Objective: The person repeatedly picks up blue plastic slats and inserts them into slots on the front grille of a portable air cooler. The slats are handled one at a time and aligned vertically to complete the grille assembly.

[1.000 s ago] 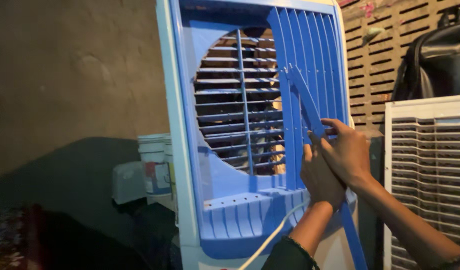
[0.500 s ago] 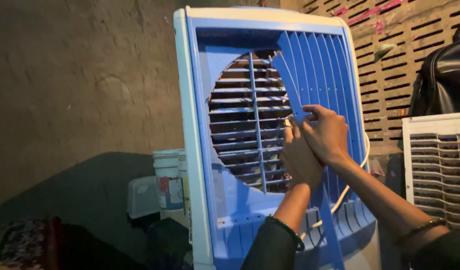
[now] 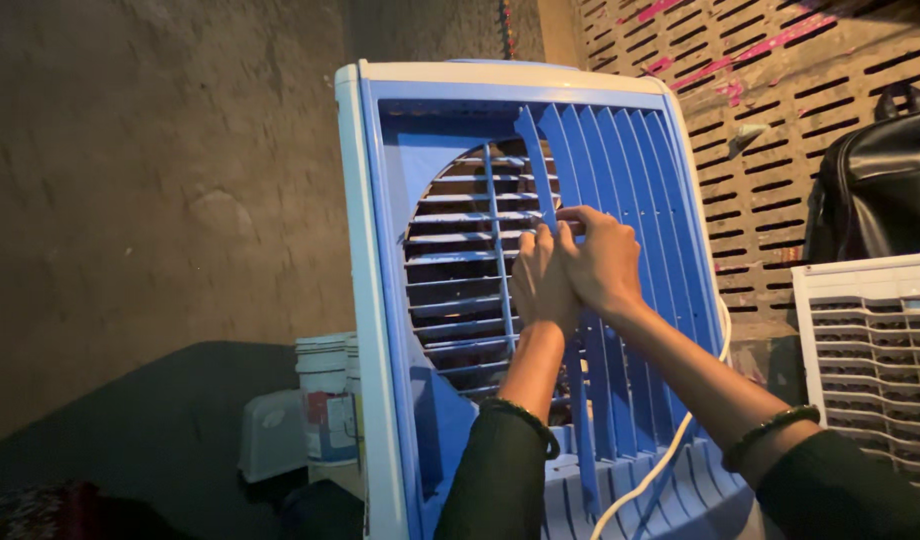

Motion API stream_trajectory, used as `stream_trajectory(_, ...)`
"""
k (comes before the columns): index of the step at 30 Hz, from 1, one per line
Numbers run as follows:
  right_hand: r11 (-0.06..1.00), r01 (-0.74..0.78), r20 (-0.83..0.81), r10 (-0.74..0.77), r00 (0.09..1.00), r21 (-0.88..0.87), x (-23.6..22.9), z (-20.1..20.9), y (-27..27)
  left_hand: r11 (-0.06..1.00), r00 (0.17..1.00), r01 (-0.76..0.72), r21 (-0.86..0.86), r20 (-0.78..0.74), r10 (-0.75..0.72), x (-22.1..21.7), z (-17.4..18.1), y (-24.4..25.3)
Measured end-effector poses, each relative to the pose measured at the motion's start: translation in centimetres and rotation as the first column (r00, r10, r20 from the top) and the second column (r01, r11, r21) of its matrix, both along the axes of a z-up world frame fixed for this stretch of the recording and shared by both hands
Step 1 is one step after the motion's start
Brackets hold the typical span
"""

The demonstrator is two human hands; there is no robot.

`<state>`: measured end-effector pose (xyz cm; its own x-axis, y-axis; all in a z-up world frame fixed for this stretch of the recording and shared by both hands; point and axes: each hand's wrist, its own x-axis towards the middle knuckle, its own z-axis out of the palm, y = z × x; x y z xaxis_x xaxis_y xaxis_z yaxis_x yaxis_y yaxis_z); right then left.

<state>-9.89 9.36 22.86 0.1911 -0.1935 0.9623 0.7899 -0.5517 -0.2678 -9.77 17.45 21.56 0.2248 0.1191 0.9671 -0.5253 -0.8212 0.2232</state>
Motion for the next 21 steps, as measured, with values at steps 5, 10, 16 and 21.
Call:
stream_trajectory(5, 1.000, 0.020, -0.032, -0.020, 0.999, 0.019, 0.15, -0.17, 0.54, 0.999, 1.000, 0.019, 0.034, 0.021, -0.020, 0.68, -0.39, 0.39)
stream_trajectory(10, 0.999, 0.040, -0.026, -0.040, 0.999, 0.021, -0.18, -0.40, 0.65, 0.999, 0.998, 0.024, 0.046, 0.058, -0.027, 0.99, -0.41, 0.46)
stream_trajectory(16, 1.000, 0.019, -0.058, -0.017, 0.998, 0.025, -0.22, -0.48, 0.70, 0.998, 0.999, 0.021, 0.058, 0.030, -0.022, 0.79, -0.16, 0.48)
stream_trajectory(21, 0.999, 0.007, -0.095, -0.004, 0.996, 0.032, 0.05, -0.15, 0.87, 0.993, 0.999, 0.018, 0.117, 0.039, -0.023, 0.34, 0.28, 0.78)
